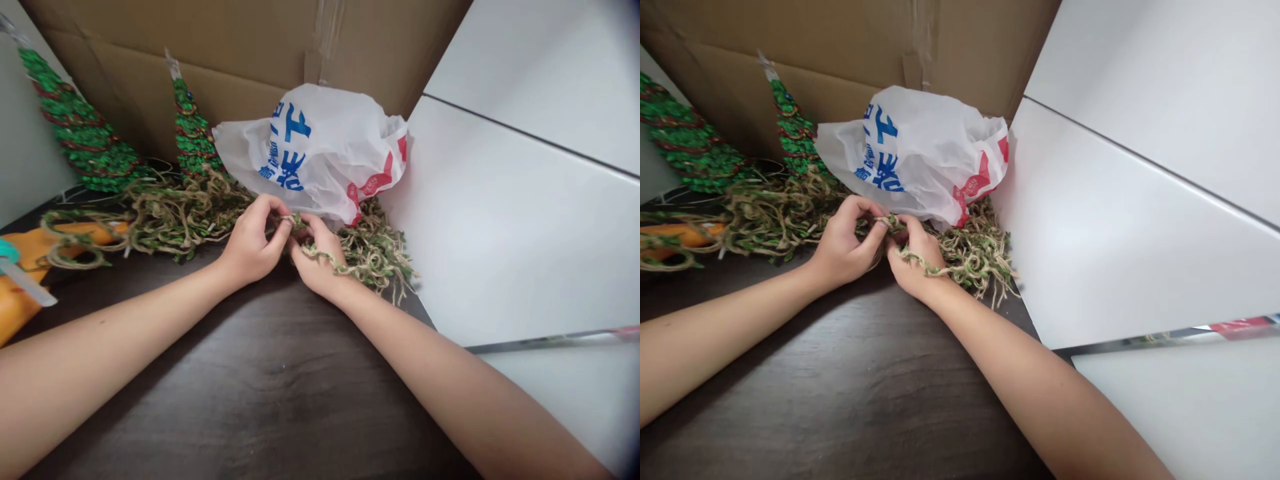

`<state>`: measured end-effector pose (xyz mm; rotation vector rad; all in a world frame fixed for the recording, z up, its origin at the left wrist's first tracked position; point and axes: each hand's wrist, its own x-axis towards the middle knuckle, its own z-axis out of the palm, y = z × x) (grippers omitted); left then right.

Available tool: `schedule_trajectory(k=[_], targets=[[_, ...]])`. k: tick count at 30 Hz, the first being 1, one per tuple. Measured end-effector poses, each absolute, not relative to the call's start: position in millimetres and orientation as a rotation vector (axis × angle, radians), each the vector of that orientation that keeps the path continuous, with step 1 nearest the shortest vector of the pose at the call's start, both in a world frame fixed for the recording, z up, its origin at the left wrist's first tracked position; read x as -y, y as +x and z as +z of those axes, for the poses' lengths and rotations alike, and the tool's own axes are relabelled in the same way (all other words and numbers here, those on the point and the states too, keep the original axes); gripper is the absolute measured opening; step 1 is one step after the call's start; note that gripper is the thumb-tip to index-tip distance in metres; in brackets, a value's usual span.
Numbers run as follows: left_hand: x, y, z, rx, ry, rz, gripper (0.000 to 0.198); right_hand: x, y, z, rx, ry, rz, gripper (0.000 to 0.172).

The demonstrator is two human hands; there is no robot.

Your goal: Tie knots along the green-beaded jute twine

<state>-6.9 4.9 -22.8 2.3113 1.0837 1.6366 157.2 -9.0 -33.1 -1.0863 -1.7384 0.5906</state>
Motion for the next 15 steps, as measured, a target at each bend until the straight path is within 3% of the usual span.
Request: schedule_trajectory(k=[4, 8, 15], targets=[[-3, -7, -20, -1.04, 2.298, 1.63, 0.009, 10, 159, -28, 1.922, -1.069, 0.459, 0.009], [-4, -7, -19, -1.032, 2.273, 1.674, 0.014, 9, 158, -28, 1.983, -1.068, 0.306, 0.013], [-2, -6, -13, -1.153, 2.3, 1.572, 0.013, 0, 160, -36, 1.777, -0.949, 0.47, 0.015]])
